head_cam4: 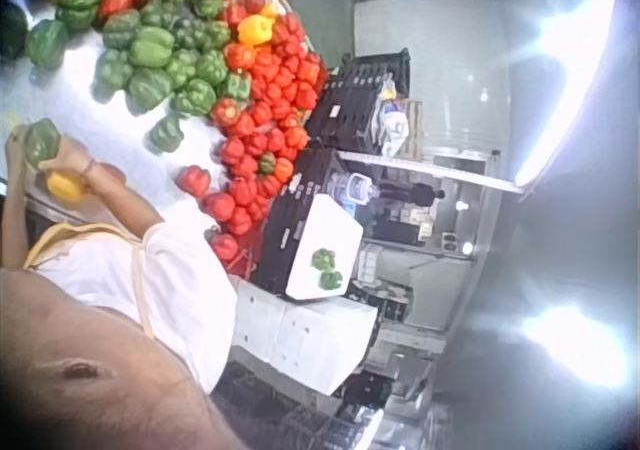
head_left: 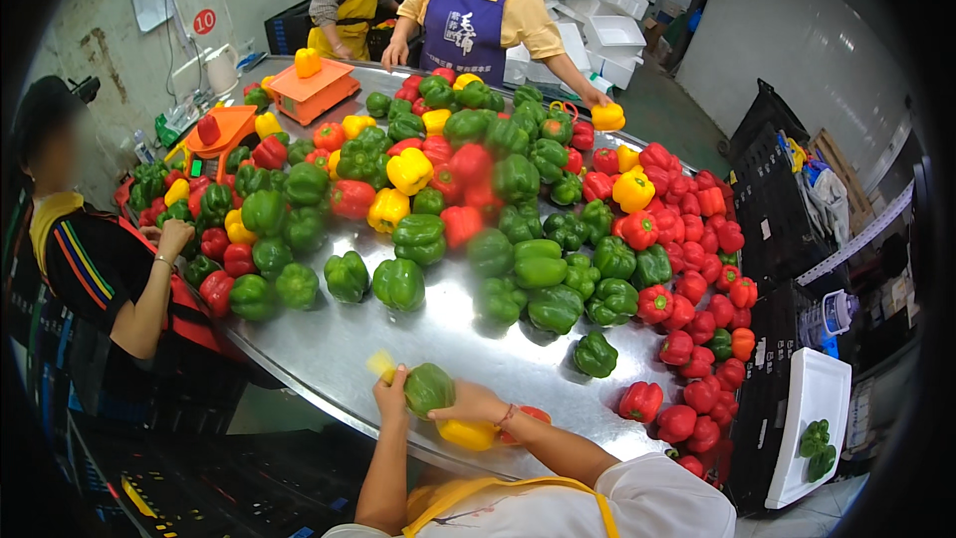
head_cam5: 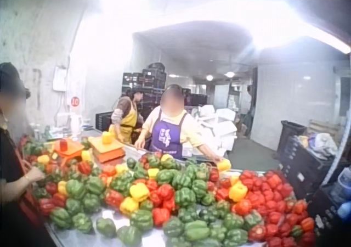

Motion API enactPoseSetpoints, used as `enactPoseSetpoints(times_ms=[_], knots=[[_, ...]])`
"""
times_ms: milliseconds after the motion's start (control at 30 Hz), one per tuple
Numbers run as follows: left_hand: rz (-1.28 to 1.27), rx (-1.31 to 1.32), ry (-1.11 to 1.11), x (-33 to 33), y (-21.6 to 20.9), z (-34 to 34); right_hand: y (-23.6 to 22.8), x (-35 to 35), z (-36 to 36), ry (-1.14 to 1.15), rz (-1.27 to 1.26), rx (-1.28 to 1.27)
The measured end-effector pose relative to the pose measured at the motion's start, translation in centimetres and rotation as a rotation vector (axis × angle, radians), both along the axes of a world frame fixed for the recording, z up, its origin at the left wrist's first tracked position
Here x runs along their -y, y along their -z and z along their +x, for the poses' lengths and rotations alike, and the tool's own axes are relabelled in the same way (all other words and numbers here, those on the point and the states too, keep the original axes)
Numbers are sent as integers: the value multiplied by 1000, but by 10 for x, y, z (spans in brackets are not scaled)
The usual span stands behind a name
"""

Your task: The person takes peppers from a large pile on a table, sorts them into groups of different colors, puts them into yellow mesh bags, and ties the bags shut before placing them into a black plastic crate.

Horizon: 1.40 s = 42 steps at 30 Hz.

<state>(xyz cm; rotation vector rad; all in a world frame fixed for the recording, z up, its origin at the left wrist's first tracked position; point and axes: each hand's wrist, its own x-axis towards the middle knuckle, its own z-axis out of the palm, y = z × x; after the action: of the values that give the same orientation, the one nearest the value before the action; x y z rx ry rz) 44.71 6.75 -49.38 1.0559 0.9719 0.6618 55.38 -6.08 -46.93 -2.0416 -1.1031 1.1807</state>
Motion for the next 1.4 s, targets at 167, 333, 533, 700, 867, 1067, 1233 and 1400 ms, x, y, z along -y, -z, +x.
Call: enactPoseSetpoints(times_ms=[167, 333, 533, 700, 867, 1067, 1233, 1400], knots=[[-24, -14, 345, -37, 15, -14, -10, 5, -2, 63, 71, -31], [-223, 296, 839, -58, 7, -29, -20, 11, 0, 78, 75, -60], [-83, 164, 1018, -62, 10, -22, -21, 15, 1, 40, 102, -69], [-46, 126, 1095, -58, 0, -11, -37, 19, -11, 128, 82, 91], [-1, 109, 894, -37, -16, -9, -27, 27, -26, 234, 287, 338], [-47, 9, 792, -39, 5, -6, -45, 41, -36, -9, 227, 558], [-259, 124, 714, -34, -10, -6, -37, 39, -31, 51, 175, 408], [-269, 23, 698, -36, -13, -5, -39, 39, -31, 29, 124, 377]])
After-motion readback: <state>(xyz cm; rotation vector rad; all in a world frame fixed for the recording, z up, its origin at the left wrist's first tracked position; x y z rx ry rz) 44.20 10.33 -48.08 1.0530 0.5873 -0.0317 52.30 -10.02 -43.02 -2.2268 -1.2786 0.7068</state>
